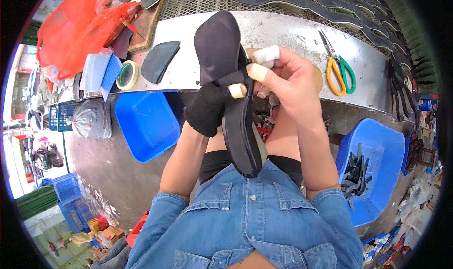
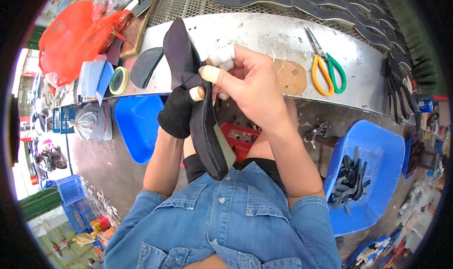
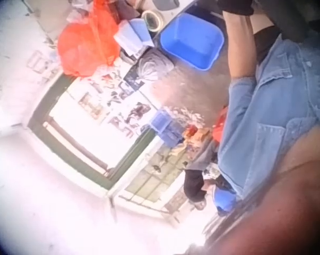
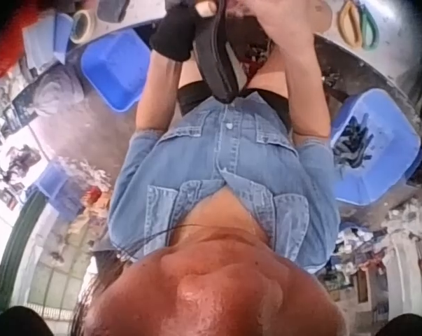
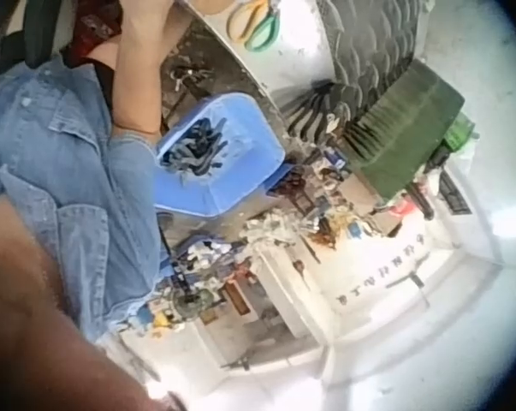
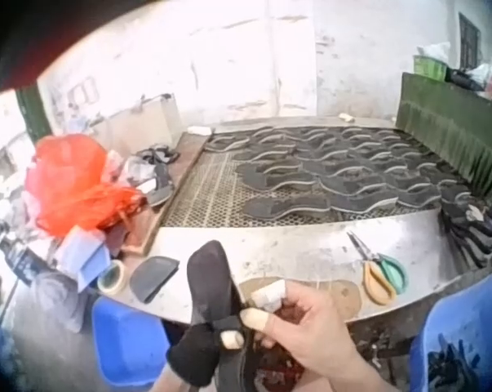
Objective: Applying glue and trimming excess material on shoe components at a factory workstation.
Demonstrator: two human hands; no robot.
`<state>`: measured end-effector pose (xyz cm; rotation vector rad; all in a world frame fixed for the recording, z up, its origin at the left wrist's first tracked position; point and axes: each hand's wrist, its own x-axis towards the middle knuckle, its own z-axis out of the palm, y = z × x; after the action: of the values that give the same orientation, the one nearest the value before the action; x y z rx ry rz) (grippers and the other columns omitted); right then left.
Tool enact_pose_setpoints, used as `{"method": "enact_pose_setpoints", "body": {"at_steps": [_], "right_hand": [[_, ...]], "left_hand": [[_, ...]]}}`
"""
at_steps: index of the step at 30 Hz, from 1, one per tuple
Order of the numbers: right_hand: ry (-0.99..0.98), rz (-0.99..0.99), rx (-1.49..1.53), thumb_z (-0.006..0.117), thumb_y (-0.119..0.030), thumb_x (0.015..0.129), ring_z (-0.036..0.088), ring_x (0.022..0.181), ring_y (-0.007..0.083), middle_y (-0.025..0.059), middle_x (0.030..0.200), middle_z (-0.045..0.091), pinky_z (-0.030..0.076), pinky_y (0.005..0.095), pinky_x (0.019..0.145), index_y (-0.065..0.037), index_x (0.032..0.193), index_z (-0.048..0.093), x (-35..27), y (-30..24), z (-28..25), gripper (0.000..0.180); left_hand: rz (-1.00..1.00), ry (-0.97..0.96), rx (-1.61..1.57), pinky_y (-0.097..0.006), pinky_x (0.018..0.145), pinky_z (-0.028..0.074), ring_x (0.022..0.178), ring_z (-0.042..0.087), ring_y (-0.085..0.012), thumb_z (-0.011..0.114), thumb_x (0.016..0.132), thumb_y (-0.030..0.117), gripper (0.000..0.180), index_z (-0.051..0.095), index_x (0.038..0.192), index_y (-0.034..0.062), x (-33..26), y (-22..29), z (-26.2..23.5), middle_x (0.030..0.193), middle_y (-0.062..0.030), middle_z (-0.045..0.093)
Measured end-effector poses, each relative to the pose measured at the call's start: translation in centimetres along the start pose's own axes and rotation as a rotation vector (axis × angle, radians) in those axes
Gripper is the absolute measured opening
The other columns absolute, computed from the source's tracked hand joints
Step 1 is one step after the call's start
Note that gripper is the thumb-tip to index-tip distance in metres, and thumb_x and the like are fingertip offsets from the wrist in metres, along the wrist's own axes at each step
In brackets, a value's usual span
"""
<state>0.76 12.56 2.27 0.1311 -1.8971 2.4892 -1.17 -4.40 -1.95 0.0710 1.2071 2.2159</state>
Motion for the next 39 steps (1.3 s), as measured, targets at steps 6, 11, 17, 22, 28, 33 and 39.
{"method": "enact_pose_setpoints", "body": {"at_steps": [6, 11, 17, 22, 28, 33, 39], "right_hand": [[-0.017, 0.020, 0.038, 0.067, -0.004, 0.081, 0.059, 0.061, 0.0079, 0.0035, 0.076, 0.063, 0.046, 0.0201, 0.050, -0.001, 0.098, 0.063, -0.1, 0.0, -0.4, 0.018], [-0.012, -0.079, -0.016, 0.066, -0.005, 0.082, 0.060, 0.070, 0.0063, 0.0018, 0.080, 0.065, 0.047, 0.0193, 0.057, 0.000, 0.097, 0.064, -0.7, 0.1, -0.4, 0.016], [0.062, 0.046, 0.001, 0.063, -0.005, 0.083, 0.059, 0.068, 0.0068, 0.0014, 0.080, 0.064, 0.046, 0.0205, 0.055, -0.001, 0.096, 0.064, -0.6, -0.3, -0.4, 0.013], [-0.217, 0.341, 0.590, 0.066, -0.009, 0.083, 0.057, 0.064, 0.0052, 0.0011, 0.076, 0.064, 0.045, 0.0199, 0.054, -0.002, 0.096, 0.065, 1.0, 2.5, -1.4, 0.015], [0.341, -0.253, -0.191, 0.070, -0.007, 0.078, 0.053, 0.060, 0.0029, 0.0007, 0.069, 0.062, 0.040, 0.0178, 0.051, 0.001, 0.086, 0.067, -0.2, 1.5, 1.3, 0.011], [0.283, -0.201, -0.303, 0.068, -0.004, 0.076, 0.051, 0.056, 0.0022, 0.0003, 0.062, 0.059, 0.038, 0.0185, 0.047, 0.002, 0.068, 0.059, -0.1, 1.4, 0.5, 0.013], [0.294, -0.312, -0.651, 0.060, -0.001, 0.076, 0.049, 0.057, 0.0035, -0.0028, 0.064, 0.056, 0.040, 0.0228, 0.050, 0.001, 0.076, 0.055, 0.8, 2.0, 0.6, 0.005]], "left_hand": [[0.068, -0.018, -0.032, -0.027, 0.077, 0.050, 0.084, 0.059, -0.0135, 0.073, 0.068, 0.012, 0.042, 0.061, 0.107, 0.0032, -0.1, -0.5, 0.3, 0.094, -0.0040, 0.063], [0.025, 0.106, 0.136, -0.028, 0.066, 0.052, 0.073, 0.061, -0.0165, 0.073, 0.064, 0.016, 0.044, 0.058, 0.102, -0.0004, -0.1, -0.6, 0.3, 0.084, -0.0078, 0.062], [0.133, 0.033, 0.068, -0.028, 0.073, 0.052, 0.082, 0.061, -0.0145, 0.074, 0.064, 0.005, 0.050, 0.059, 0.111, 0.0021, -0.2, 0.1, 1.2, 0.093, -0.0054, 0.064], [0.135, 0.022, 0.140, -0.028, 0.072, 0.051, 0.078, 0.061, -0.0154, 0.073, 0.066, 0.008, 0.043, 0.060, 0.106, 0.0014, -0.1, 0.5, 1.2, 0.089, -0.0062, 0.064], [0.103, 0.306, 0.162, -0.028, 0.078, 0.049, 0.086, 0.060, -0.0158, 0.070, 0.074, 0.008, 0.027, 0.066, 0.101, 0.0017, 0.4, -0.5, 1.6, 0.094, -0.0055, 0.065], [0.223, 0.293, 0.149, -0.026, 0.073, 0.050, 0.083, 0.061, -0.0132, 0.076, 0.071, 0.011, 0.033, 0.068, 0.101, 0.0026, 0.3, -0.9, 1.3, 0.096, -0.0052, 0.067], [0.412, 0.289, 0.432, -0.025, 0.072, 0.050, 0.082, 0.060, -0.0102, 0.077, 0.072, 0.014, 0.035, 0.066, 0.102, -0.0004, 0.9, -1.8, 0.8, 0.095, -0.0052, 0.067]]}}
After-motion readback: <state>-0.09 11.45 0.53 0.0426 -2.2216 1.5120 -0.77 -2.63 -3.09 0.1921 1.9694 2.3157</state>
